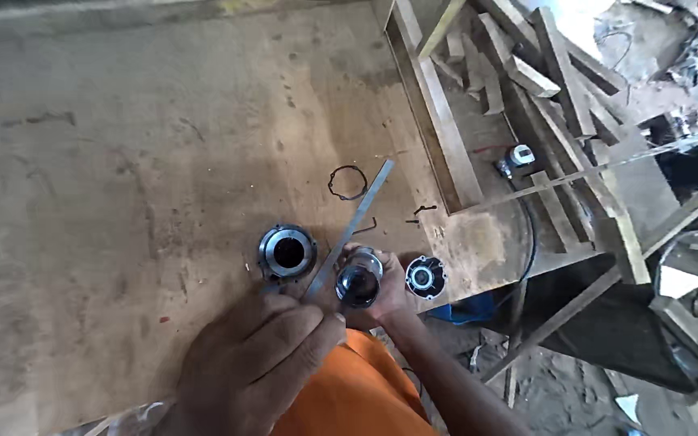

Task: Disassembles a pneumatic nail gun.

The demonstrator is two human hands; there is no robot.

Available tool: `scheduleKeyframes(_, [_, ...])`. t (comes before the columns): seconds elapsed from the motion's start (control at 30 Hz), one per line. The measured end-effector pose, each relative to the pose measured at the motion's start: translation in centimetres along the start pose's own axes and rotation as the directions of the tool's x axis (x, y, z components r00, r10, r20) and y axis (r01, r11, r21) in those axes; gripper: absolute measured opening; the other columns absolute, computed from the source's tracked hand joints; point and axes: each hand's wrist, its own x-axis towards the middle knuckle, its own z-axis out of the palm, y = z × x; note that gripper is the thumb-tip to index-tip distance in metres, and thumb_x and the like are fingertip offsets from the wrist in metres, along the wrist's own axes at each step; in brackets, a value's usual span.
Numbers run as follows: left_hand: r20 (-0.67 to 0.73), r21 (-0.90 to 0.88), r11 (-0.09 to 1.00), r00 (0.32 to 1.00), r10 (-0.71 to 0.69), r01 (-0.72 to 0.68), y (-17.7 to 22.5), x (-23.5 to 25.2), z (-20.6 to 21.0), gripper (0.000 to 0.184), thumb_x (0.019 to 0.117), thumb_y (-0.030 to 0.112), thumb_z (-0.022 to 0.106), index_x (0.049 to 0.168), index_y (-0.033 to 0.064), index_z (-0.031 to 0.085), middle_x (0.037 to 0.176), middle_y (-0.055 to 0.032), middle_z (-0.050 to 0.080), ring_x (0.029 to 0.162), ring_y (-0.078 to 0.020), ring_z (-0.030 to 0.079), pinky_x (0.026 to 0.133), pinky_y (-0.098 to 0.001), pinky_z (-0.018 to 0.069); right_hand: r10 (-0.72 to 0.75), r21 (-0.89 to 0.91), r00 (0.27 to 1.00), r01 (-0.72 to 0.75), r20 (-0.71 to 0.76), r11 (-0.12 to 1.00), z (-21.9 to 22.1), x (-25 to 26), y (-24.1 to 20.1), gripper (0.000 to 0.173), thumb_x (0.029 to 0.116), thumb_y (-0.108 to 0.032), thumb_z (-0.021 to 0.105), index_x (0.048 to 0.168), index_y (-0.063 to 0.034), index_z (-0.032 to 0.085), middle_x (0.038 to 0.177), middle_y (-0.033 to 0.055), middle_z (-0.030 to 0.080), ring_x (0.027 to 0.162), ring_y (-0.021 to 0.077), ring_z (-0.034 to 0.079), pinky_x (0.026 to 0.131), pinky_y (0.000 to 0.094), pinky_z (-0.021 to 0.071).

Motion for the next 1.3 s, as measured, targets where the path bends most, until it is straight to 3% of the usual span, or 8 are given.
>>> scheduleKeyframes(0.23, [-0.002,-0.011,1.0,1.0,-0.011,0.011,0.3,0.3,-0.3,0.013,0.0984,0.02,0.071,0.11,0.0165,0.075,0.101,0.0009,0.073,0.095,-0.0117,0.068,0.083,-0.0259,0.0546,-0.001,-0.014,1.0,0.0,-0.008,1.0,-0.2,0.0,-0.1,0.04,0.0938,-0.042,0.048,0.113,-0.0156,0.072,0.097,0.0056,0.072,0.083,0.0148,0.069,0.068,0.0315,0.0588])
scheduleKeyframes(0.4, [0.1,0.003,1.0,0.995,-0.013,0.013,0.0,-0.2,2.0,0.014,0.0996,0.017,0.067,0.111,0.0147,0.076,0.104,-0.0008,0.075,0.096,-0.0137,0.069,0.083,-0.0282,0.0573,0.019,-0.063,0.99,-0.01,0.141,0.998,1.0,-0.1,0.1,0.041,0.0934,-0.046,0.05,0.114,-0.0181,0.072,0.095,0.0037,0.07,0.08,0.0127,0.067,0.067,0.03,0.0576])
scheduleKeyframes(0.57, [0.116,0.032,0.999,0.993,-0.024,0.02,-0.3,-0.7,2.8,0.015,0.0997,0.018,0.067,0.111,0.0152,0.076,0.105,-0.0008,0.074,0.095,-0.0139,0.068,0.081,-0.0282,0.0557,0.026,-0.032,0.979,-0.02,0.201,0.999,1.7,-0.3,0.3,0.044,0.0949,-0.046,0.048,0.117,-0.0164,0.071,0.098,0.0052,0.07,0.082,0.0138,0.068,0.069,0.0312,0.0582])
scheduleKeyframes(0.8, [0.031,0.01,0.999,0.999,-0.031,0.031,0.8,0.2,-0.8,0.012,0.0975,0.021,0.072,0.109,0.017,0.076,0.1,0.0009,0.073,0.093,-0.0117,0.067,0.081,-0.0257,0.0544,-0.001,-0.085,1.0,0.003,0.018,0.996,-0.4,0.2,-0.3,0.045,0.0958,-0.044,0.041,0.114,-0.0172,0.072,0.098,0.0044,0.071,0.083,0.0135,0.068,0.068,0.0308,0.0574])
scheduleKeyframes(0.93, [0.056,-0.014,1.0,0.998,-0.013,0.014,0.9,0.3,-1.2,0.013,0.0979,0.019,0.071,0.11,0.0158,0.076,0.101,0.0003,0.074,0.094,-0.0127,0.067,0.081,-0.0259,0.0545,0.009,-0.056,0.999,-0.006,0.048,0.998,-0.4,0.1,-0.3,0.042,0.0926,-0.046,0.05,0.113,-0.0165,0.072,0.098,0.0044,0.07,0.084,0.0136,0.068,0.068,0.0309,0.0577])
scheduleKeyframes(1.1, [0.132,0.017,1.0,0.991,-0.013,0.011,-0.4,-0.8,2.5,0.014,0.0999,0.019,0.067,0.11,0.0149,0.076,0.102,-0.0007,0.074,0.091,-0.0135,0.068,0.078,-0.0285,0.0569,0.054,-0.061,0.986,-0.045,0.16,0.997,1.9,-0.4,-0.2,0.042,0.0904,-0.05,0.056,0.113,-0.0184,0.072,0.095,0.0034,0.069,0.08,0.0129,0.067,0.067,0.0302,0.0577])
scheduleKeyframes(1.2, [0.106,0.009,1.0,0.994,-0.013,0.013,-0.5,-1.0,2.6,0.014,0.0991,0.018,0.069,0.109,0.0141,0.077,0.101,-0.0014,0.074,0.092,-0.0144,0.069,0.079,-0.0291,0.0569,0.036,-0.072,0.986,-0.025,0.162,0.997,1.8,-0.2,0.1,0.042,0.0931,-0.047,0.052,0.114,-0.0175,0.072,0.097,0.0039,0.07,0.083,0.0131,0.067,0.07,0.0308,0.0576])
scheduleKeyframes(1.3, [0.065,0.021,1.0,0.998,-0.009,0.007,0.4,-0.4,0.4,0.014,0.0978,0.019,0.071,0.111,0.0162,0.075,0.1,-0.0006,0.073,0.091,-0.0138,0.067,0.078,-0.0277,0.0551,0.002,-0.12,0.998,0.006,0.059,0.993,0.4,-0.1,-0.1,0.043,0.096,-0.044,0.043,0.114,-0.0177,0.072,0.098,0.0039,0.071,0.085,0.013,0.068,0.07,0.0312,0.0581])
